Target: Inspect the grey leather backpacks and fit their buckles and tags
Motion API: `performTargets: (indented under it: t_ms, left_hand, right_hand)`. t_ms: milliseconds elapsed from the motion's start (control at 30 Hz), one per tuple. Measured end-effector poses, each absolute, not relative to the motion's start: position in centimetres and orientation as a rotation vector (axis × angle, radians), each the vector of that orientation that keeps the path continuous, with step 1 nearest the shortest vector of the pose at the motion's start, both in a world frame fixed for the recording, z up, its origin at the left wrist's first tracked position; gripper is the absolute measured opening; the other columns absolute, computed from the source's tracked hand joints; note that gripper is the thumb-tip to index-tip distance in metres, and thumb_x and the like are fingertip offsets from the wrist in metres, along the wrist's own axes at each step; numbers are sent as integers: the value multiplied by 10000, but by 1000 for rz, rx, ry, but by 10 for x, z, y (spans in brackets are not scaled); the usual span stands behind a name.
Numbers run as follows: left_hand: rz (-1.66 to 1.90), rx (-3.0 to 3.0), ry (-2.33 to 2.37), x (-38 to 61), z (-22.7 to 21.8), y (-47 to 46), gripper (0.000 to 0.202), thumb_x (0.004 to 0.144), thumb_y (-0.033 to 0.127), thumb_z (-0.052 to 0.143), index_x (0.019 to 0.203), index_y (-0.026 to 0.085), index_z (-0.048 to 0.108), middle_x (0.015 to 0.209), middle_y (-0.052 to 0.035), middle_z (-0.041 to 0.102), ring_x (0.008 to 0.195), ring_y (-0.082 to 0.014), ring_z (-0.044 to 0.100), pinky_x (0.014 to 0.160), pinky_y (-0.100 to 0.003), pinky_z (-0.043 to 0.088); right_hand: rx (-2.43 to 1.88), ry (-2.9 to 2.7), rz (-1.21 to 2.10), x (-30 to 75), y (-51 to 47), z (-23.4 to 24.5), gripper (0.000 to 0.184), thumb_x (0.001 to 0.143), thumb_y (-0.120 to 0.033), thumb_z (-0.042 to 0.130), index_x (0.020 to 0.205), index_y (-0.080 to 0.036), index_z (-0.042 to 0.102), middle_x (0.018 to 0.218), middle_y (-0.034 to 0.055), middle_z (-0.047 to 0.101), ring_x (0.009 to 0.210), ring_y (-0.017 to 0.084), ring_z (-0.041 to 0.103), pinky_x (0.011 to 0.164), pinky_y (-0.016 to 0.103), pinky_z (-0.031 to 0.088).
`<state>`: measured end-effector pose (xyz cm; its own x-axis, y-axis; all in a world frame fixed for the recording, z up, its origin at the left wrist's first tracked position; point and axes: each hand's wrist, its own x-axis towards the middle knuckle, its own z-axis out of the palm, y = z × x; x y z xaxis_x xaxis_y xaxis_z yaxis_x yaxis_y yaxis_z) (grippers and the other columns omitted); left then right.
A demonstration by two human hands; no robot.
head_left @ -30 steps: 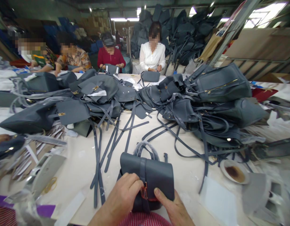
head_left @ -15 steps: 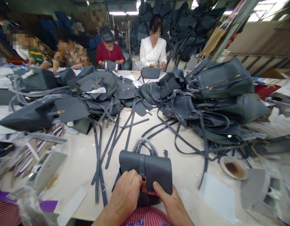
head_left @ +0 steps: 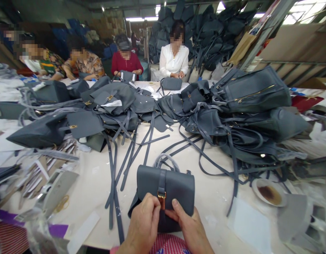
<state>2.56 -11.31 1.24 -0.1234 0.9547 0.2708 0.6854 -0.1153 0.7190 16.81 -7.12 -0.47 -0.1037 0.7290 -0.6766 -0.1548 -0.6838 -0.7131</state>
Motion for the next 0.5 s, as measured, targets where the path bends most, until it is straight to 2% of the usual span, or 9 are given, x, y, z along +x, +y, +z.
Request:
performTargets:
  t_ms: [100, 200, 267, 333, 400, 500]
  left_hand:
    - [1179, 1643, 1828, 16, 17, -114, 156, 932, 148, 385, 859, 213, 507, 784, -13, 562, 703, -147, 581, 620, -250, 480]
    - [1203, 1685, 1795, 12, 16, -111, 113, 883, 142, 478, 928, 205, 561, 847, -32, 585, 688, -148, 577, 606, -257, 490]
    - [1173, 1695, 1832, 12, 12, -108, 69, 846, 140, 539, 866, 201, 566, 806, -18, 577, 618, -133, 552, 561, -243, 473]
    - [1130, 1706, 1883, 14, 9, -105, 106, 845, 138, 541, 760, 202, 532, 738, 0, 555, 592, -126, 540, 546, -232, 457]
    - [1077, 1784, 1897, 16, 5, -102, 188, 877, 129, 483, 707, 206, 498, 704, 3, 546, 618, -132, 556, 567, -231, 452]
    - [1008, 1962, 1935, 19, 2, -100, 225, 911, 124, 398, 725, 212, 487, 695, 1, 542, 631, -143, 561, 576, -240, 440]
  right_hand:
    - [-1535, -626, 1850, 167, -71, -3, 722, 578, -626, 773, 1042, -103, 596, 888, 132, 784, 835, 346, 739, 816, 467, 581]
    - [-1504, -616, 1901, 167, -70, -3, 700, 560, -614, 790, 1022, -118, 614, 927, 126, 781, 853, 349, 736, 824, 457, 583]
    - [-1501, -636, 1907, 168, -71, -4, 702, 563, -615, 789, 1032, -122, 619, 925, 121, 781, 853, 347, 736, 837, 460, 579]
    - [-1541, -664, 1868, 168, -71, -6, 697, 576, -620, 778, 1033, -117, 625, 888, 119, 784, 843, 346, 738, 841, 468, 575]
    - [-1563, -666, 1837, 168, -72, -7, 708, 578, -625, 772, 1037, -105, 626, 867, 123, 783, 838, 349, 737, 835, 474, 574]
    - [-1537, -664, 1864, 167, -73, -7, 729, 579, -618, 772, 1062, -94, 618, 891, 132, 781, 837, 344, 738, 826, 466, 578]
